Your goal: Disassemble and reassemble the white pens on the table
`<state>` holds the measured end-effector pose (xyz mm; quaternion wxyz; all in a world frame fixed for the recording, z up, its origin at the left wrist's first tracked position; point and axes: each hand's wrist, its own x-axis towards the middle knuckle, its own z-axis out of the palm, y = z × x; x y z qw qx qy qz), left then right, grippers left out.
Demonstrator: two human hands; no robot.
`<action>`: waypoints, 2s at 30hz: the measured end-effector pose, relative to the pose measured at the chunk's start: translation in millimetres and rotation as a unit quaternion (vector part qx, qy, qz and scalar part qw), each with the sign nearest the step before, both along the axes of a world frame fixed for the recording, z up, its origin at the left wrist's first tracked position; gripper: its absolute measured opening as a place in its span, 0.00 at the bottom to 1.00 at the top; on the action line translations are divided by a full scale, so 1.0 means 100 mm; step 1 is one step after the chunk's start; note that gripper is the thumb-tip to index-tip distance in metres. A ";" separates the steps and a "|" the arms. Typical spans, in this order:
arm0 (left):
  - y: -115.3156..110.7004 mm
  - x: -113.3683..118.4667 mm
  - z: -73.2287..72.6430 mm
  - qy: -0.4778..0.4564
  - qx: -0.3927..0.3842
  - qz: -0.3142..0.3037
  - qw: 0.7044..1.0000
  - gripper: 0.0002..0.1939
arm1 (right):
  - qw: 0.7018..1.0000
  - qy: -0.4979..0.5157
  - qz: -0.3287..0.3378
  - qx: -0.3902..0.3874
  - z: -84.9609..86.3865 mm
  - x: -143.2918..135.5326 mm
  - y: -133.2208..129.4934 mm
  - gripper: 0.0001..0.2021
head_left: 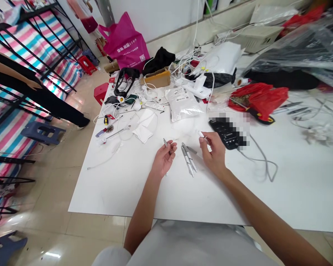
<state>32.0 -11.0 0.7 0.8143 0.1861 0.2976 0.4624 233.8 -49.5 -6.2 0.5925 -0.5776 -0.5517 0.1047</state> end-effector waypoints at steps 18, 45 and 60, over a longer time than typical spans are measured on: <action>-0.08 0.08 0.02 0.113 0.072 -0.083 0.987 0.18 | 0.982 -0.054 0.173 -0.046 0.06 -0.08 -0.07 0.12; -0.04 -0.05 0.02 0.005 -0.052 -0.031 0.998 0.07 | 0.946 -0.200 -0.176 -0.183 -0.03 0.61 0.19 0.35; -0.06 -0.01 0.03 -0.006 -0.047 -0.060 0.997 0.09 | 0.849 -0.233 -0.222 -0.419 -0.09 1.04 0.33 0.41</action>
